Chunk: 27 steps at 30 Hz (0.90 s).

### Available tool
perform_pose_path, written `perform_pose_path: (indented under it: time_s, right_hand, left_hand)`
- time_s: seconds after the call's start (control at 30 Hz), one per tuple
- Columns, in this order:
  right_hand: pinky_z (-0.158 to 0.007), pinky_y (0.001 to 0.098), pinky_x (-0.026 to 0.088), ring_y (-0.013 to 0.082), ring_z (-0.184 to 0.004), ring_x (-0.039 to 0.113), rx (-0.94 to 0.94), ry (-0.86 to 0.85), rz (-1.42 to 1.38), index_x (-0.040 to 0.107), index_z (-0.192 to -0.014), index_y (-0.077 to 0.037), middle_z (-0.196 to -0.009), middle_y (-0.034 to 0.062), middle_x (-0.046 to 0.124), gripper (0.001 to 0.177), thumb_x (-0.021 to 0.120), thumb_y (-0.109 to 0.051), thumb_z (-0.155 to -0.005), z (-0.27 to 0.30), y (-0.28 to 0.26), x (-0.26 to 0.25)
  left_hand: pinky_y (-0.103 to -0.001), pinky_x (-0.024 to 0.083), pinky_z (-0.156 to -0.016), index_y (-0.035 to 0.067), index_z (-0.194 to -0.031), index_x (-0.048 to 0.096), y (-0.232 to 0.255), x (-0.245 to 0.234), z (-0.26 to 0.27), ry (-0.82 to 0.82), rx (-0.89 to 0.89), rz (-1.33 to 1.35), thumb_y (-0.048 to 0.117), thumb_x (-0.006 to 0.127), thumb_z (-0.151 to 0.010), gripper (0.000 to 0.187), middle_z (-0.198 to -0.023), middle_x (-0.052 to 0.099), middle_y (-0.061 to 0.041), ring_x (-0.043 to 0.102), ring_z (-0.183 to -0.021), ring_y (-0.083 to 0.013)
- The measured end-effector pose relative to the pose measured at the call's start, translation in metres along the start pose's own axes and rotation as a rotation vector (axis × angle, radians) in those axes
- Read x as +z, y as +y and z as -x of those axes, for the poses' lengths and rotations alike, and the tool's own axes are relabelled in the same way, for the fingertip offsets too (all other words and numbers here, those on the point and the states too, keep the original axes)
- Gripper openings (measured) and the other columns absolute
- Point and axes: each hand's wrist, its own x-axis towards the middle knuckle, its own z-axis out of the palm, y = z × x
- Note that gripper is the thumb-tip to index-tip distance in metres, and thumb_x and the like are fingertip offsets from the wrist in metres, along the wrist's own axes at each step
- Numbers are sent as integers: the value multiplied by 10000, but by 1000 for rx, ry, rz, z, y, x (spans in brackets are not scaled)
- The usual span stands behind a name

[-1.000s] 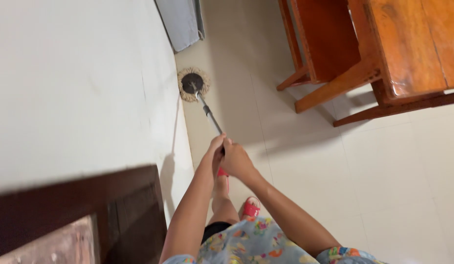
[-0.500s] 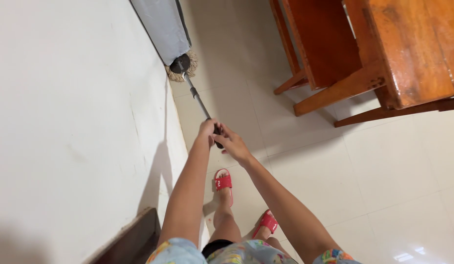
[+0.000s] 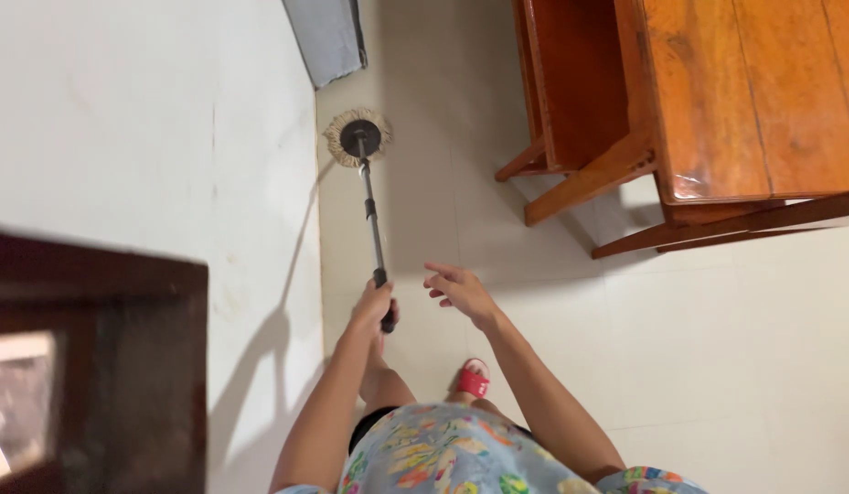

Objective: Mopping the floor around a dining table and chairs.

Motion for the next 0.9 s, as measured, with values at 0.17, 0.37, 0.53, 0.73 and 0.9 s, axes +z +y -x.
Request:
perform_pose_path:
  time_s: [0.17, 0.37, 0.53, 0.73, 0.9]
  right_hand:
    - [-804, 298, 549, 143, -974, 668, -21, -40, 53, 580, -1455, -111, -1123, 49, 729, 540, 593, -289, -945, 45, 26, -56]
    - [-809, 298, 545, 140, -972, 666, -5, -65, 104, 596, -1440, -110, -1112, 49, 733, 511, 593, -272, -956, 80, 18, -79]
    - [-795, 301, 538, 139, -960, 662, -1, -84, 57, 605, -1437, -104, -1095, 46, 731, 501, 601, -265, -962, 64, 32, -84]
    - [-792, 299, 541, 146, -955, 658, 3, -111, 17, 597, -1445, -107, -1100, 57, 729, 499, 585, -263, -971, 40, 29, -95]
    - [-798, 303, 544, 154, -968, 667, 62, -47, 66, 593, -1440, -106, -1122, 62, 729, 502, 570, -257, -962, 17, 10, -121]
  left_hand:
    - [-310, 428, -427, 131, -1059, 425, -84, -28, 101, -43, 4, -17, 140, 525, -981, 127, -697, 502, -26, 491, -506, -122]
    - [-322, 473, -518, 191, -1382, 450, -126, -74, 254, 100, -11, -401, 237, 550, -979, 418, -825, 673, -27, 574, -577, -156]
    - [-354, 539, -715, 196, -1385, 591, -113, -64, 306, 431, 106, -757, 356, 596, -967, 448, -882, 826, -65, 739, -727, -206]
    - [-450, 591, -729, 224, -1393, 626, -4, -24, 277, 454, 155, -793, 336, 617, -927, 480, -851, 780, -176, 769, -733, -348]
    - [-471, 590, -830, 160, -1294, 690, 41, -26, 150, 500, 526, -917, 300, 674, -897, 421, -998, 739, -229, 726, -923, -412]
